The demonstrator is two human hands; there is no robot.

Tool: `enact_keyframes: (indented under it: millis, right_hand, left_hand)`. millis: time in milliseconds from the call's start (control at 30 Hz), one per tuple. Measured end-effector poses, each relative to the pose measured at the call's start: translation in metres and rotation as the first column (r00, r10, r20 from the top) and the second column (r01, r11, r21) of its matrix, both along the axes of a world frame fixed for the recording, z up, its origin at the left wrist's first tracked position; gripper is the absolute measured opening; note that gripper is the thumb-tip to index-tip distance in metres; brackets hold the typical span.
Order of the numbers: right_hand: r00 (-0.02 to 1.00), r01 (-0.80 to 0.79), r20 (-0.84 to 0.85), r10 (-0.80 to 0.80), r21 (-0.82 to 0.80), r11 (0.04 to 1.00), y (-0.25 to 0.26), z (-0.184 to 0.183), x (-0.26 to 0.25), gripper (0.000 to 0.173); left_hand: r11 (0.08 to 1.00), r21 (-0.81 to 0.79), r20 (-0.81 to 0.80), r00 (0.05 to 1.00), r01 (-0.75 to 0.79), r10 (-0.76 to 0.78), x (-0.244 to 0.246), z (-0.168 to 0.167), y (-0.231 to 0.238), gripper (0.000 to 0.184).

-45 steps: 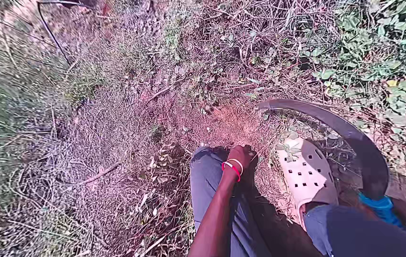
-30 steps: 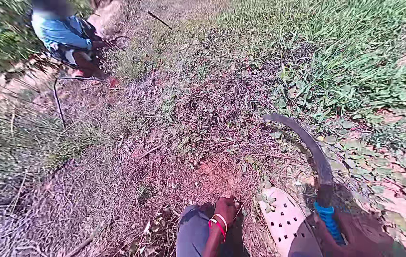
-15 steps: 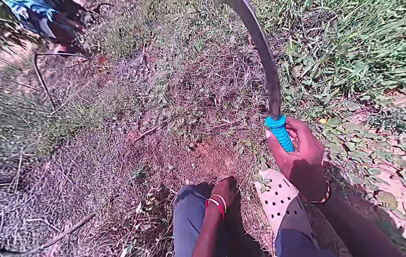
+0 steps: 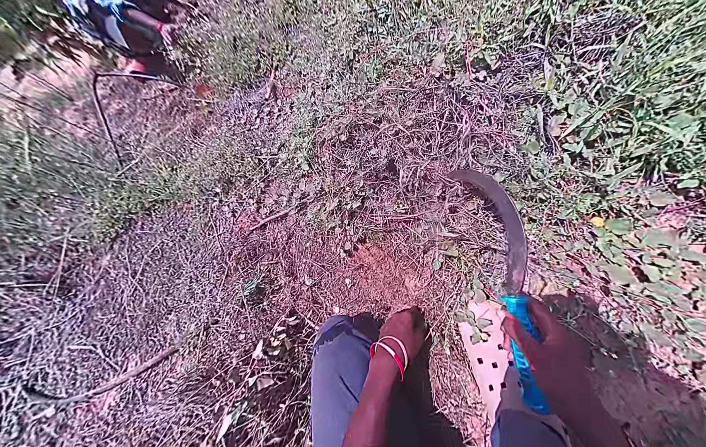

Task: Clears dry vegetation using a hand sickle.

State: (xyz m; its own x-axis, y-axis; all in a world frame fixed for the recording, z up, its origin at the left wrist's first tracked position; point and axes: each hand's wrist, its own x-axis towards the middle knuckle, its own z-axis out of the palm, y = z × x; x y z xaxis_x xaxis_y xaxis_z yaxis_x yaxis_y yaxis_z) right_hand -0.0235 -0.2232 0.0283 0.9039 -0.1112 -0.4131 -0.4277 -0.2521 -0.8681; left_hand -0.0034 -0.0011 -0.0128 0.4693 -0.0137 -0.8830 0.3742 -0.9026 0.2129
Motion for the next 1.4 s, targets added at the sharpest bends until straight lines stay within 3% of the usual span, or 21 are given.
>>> enact_keyframes:
  millis: [100, 233, 300, 367, 433, 467, 500, 533, 567, 600, 667, 700, 767, 867, 967, 1033, 1133, 1200, 1300, 1400]
  right_hand:
    - [0.978, 0.07, 0.199, -0.065, -0.014, 0.997, 0.002, 0.015, 0.02, 0.054]
    - [0.757, 0.229, 0.635, -0.153, -0.038, 0.973, 0.003, 0.057, 0.069, 0.043]
    - [0.696, 0.21, 0.688, -0.207, 0.081, 0.974, 0.007, 0.081, 0.092, 0.039]
    - [0.669, 0.194, 0.703, -0.242, 0.149, 0.969, 0.018, 0.08, 0.115, 0.044]
    - [0.766, 0.219, 0.615, -0.187, 0.025, 0.975, 0.036, 0.052, 0.126, 0.047]
    - [0.884, 0.153, 0.459, -0.093, -0.096, 0.984, 0.046, 0.035, 0.122, 0.049]
    - [0.981, -0.025, 0.185, 0.06, -0.184, 0.983, 0.055, 0.023, 0.114, 0.053]
    - [0.973, -0.222, -0.109, 0.204, -0.191, 0.956, 0.064, 0.012, 0.107, 0.057]
    - [0.914, -0.344, -0.283, 0.292, -0.156, 0.926, 0.073, 0.002, 0.097, 0.061]
    - [0.887, -0.38, -0.335, 0.318, -0.138, 0.914, 0.081, -0.003, 0.085, 0.062]
    - [0.905, -0.341, -0.295, 0.305, -0.077, 0.937, 0.088, 0.005, 0.073, 0.063]
    - [0.911, -0.328, -0.281, 0.301, -0.054, 0.943, 0.085, 0.011, 0.069, 0.062]
    - [0.892, -0.356, -0.297, 0.339, -0.002, 0.934, 0.079, 0.023, 0.072, 0.062]
    - [0.873, -0.364, -0.312, 0.374, 0.091, 0.927, 0.074, 0.015, 0.08, 0.071]
    - [0.892, -0.315, -0.256, 0.372, 0.236, 0.919, 0.067, -0.004, 0.081, 0.067]
    - [0.904, -0.307, -0.208, 0.374, 0.295, 0.905, 0.066, 0.002, 0.086, 0.061]
    - [0.947, -0.229, -0.144, 0.288, 0.326, 0.917, 0.071, 0.016, 0.103, 0.061]
    - [0.95, -0.254, -0.122, 0.287, 0.229, 0.94, 0.079, 0.017, 0.118, 0.07]
    - [0.876, -0.431, -0.227, 0.426, 0.03, 0.902, 0.088, 0.025, 0.114, 0.077]
    - [0.811, -0.534, -0.238, 0.535, 0.077, 0.842, 0.098, 0.024, 0.075, 0.078]
  left_hand:
    - [1.0, 0.014, 0.024, 0.999, 0.022, -0.022, 0.002, 0.0, -0.001, 0.043]
    - [0.999, 0.01, 0.015, 0.999, 0.045, -0.045, 0.0, 0.003, 0.0, 0.044]
    - [0.999, 0.018, 0.008, 0.999, 0.048, -0.048, -0.001, 0.003, -0.001, 0.044]
    - [0.997, 0.037, 0.006, 0.998, 0.065, -0.065, 0.002, 0.001, -0.002, 0.044]
    - [0.995, 0.048, 0.003, 0.996, 0.084, -0.084, 0.004, 0.002, -0.002, 0.045]
    - [0.997, 0.053, 0.004, 0.998, 0.064, -0.065, 0.005, 0.003, -0.002, 0.045]
    - [0.998, 0.058, 0.03, 1.0, -0.007, 0.005, 0.004, 0.007, -0.001, 0.045]
    - [0.989, 0.05, 0.104, 0.986, -0.137, 0.131, 0.002, 0.011, 0.002, 0.043]
    - [0.955, 0.004, 0.229, 0.93, -0.296, 0.288, 0.0, 0.016, 0.007, 0.039]
    - [0.895, -0.1, 0.366, 0.82, -0.435, 0.439, -0.001, 0.021, 0.012, 0.034]
    - [0.751, -0.358, 0.46, 0.595, -0.555, 0.659, 0.004, 0.032, 0.023, 0.03]
    - [0.683, -0.452, 0.394, 0.559, -0.573, 0.73, -0.002, 0.039, 0.022, 0.033]
    - [0.571, -0.585, 0.204, 0.577, -0.576, 0.791, -0.014, 0.054, 0.016, 0.039]
    - [0.481, -0.725, 0.005, 0.694, -0.493, 0.72, -0.022, 0.059, -0.007, 0.056]
    - [0.619, -0.658, 0.073, 0.781, -0.429, 0.62, -0.015, 0.046, -0.019, 0.078]
    - [0.631, -0.628, 0.087, 0.765, -0.456, 0.639, -0.003, 0.044, -0.019, 0.067]
    - [0.366, -0.744, -0.111, 0.644, -0.559, 0.757, 0.018, 0.055, -0.03, 0.039]
    - [0.282, -0.751, -0.18, 0.596, -0.597, 0.783, 0.03, 0.061, -0.041, 0.024]
    - [0.319, -0.681, -0.072, 0.493, -0.659, 0.867, 0.016, 0.056, -0.045, 0.025]
    - [0.468, -0.619, 0.138, 0.5, -0.63, 0.855, -0.036, 0.051, -0.025, 0.044]
